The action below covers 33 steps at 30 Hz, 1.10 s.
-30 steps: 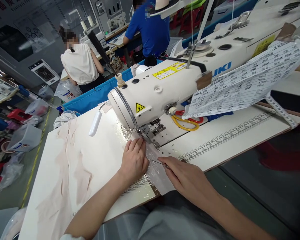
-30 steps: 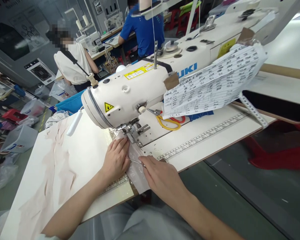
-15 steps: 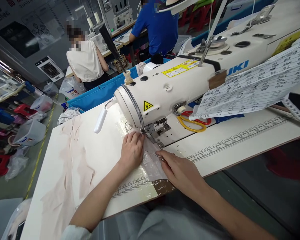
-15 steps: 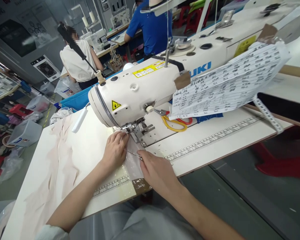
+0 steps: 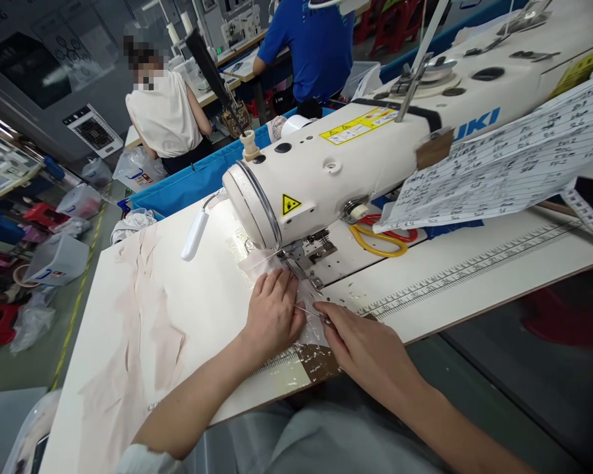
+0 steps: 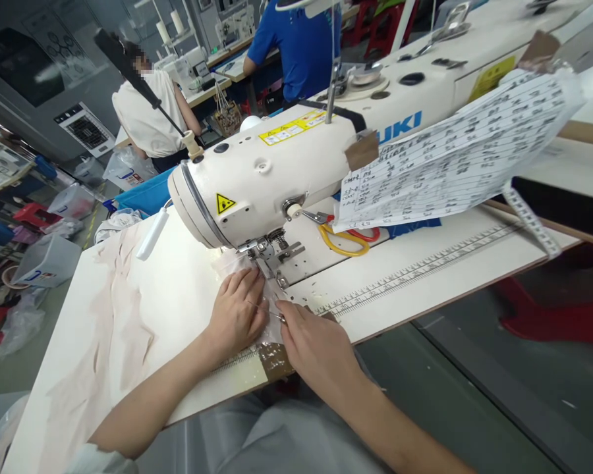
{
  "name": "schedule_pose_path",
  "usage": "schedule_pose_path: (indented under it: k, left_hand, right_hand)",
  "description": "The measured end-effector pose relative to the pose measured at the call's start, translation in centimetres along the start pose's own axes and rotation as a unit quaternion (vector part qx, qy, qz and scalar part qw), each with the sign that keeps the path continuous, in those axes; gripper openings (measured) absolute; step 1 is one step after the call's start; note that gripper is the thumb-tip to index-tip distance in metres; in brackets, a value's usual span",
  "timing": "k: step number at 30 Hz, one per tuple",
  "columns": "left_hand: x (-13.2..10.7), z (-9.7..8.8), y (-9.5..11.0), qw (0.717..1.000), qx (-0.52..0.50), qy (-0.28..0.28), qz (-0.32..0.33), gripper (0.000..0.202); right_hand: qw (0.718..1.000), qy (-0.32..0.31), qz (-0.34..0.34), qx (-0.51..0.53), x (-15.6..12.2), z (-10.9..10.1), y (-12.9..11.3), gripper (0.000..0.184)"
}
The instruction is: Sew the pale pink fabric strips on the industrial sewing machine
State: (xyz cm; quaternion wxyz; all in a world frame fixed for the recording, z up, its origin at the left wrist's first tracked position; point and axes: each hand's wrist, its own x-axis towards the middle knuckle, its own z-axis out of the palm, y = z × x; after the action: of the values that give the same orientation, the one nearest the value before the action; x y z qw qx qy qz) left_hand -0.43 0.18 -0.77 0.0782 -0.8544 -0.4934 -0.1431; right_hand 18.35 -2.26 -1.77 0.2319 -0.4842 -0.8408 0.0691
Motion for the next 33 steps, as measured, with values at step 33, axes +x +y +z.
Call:
schedule_pose_path:
  k: [33]
  left_hand:
    - [-0.1,-0.2,0.3,0.997,0.053,-0.047,0.005,0.041]
  right_hand:
    - [0.980,0.039,0.106,0.162,-2.7,-2.2,3.3,0.033]
